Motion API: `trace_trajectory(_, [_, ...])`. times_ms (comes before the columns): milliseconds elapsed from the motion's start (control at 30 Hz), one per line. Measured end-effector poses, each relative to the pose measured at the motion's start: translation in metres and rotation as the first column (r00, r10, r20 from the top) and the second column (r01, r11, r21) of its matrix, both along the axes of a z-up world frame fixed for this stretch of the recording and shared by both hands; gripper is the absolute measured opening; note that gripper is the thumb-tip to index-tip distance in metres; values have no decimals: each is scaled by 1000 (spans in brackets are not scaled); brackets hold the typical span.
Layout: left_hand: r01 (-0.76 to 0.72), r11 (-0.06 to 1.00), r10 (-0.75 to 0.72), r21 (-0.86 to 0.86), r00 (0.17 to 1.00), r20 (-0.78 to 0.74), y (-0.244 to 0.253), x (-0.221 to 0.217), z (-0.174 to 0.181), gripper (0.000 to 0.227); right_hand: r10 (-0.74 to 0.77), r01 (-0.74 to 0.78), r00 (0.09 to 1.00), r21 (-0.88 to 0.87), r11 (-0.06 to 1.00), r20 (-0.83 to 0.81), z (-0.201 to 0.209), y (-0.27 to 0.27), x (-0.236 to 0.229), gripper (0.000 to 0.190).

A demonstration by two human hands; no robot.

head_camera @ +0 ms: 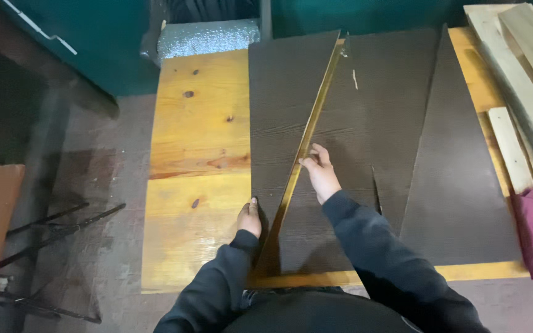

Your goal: The person wipes several dark brown triangular wood panels with a pink cloth, moving them around a wooden table and then setting them aside.

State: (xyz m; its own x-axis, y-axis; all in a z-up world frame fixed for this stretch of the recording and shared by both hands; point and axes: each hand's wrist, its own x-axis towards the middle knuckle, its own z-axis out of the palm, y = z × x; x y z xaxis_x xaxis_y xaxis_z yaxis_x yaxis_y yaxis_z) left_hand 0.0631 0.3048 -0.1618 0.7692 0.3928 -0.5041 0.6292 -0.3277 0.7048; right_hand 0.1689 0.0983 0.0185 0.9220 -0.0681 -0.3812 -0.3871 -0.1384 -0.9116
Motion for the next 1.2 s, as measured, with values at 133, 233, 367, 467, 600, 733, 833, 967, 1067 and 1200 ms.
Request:
trace_trajectory(133, [18,997,-17,72,1000,-2,-9,-11,3,66,-18,11,997,81,997,76,9,-41,-21,52])
trace_trajectory(233, [36,995,-34,92,999,-29,-13,-16,-1,68,5,-8,999,81,997,38,7,-81,-31,38])
trace_trajectory(367, [45,993,-43,108,999,-14,-14,-14,-19,70,49,-40,995,103,994,-90,-17,-141,-53,31])
trace_trajectory(467, [15,982,-16,188,1000,2,-18,-14,-21,64,-12,45,992,256,966,-126,-35,-173,-87,31])
trace_trajectory(600, [87,973,-79,214,996,-47,-16,-12,-24,67,57,34,973,386,922,-222,-84,-212,-101,29])
trace_trajectory(733, [124,949,-101,291,990,-93,-20,-10,-1,70,167,-76,953,334,939,-253,-48,-208,-114,34])
trace_trajectory(833, [309,862,-248,403,948,-198,-21,-9,49,73,225,-151,944,289,945,-243,-38,-206,-116,32])
trace_trajectory(967, [525,620,-379,583,851,-363,-29,-4,80,72,285,-228,926,234,945,-247,-47,-224,-126,32])
trace_trajectory(1067, [516,618,-410,593,855,-316,-29,1,75,71,343,-321,930,162,933,-134,-61,-246,-131,30])
trace_trajectory(1200, [505,534,-405,678,857,-319,-29,-11,70,65,299,-281,904,102,954,-304,-44,-238,-133,33])
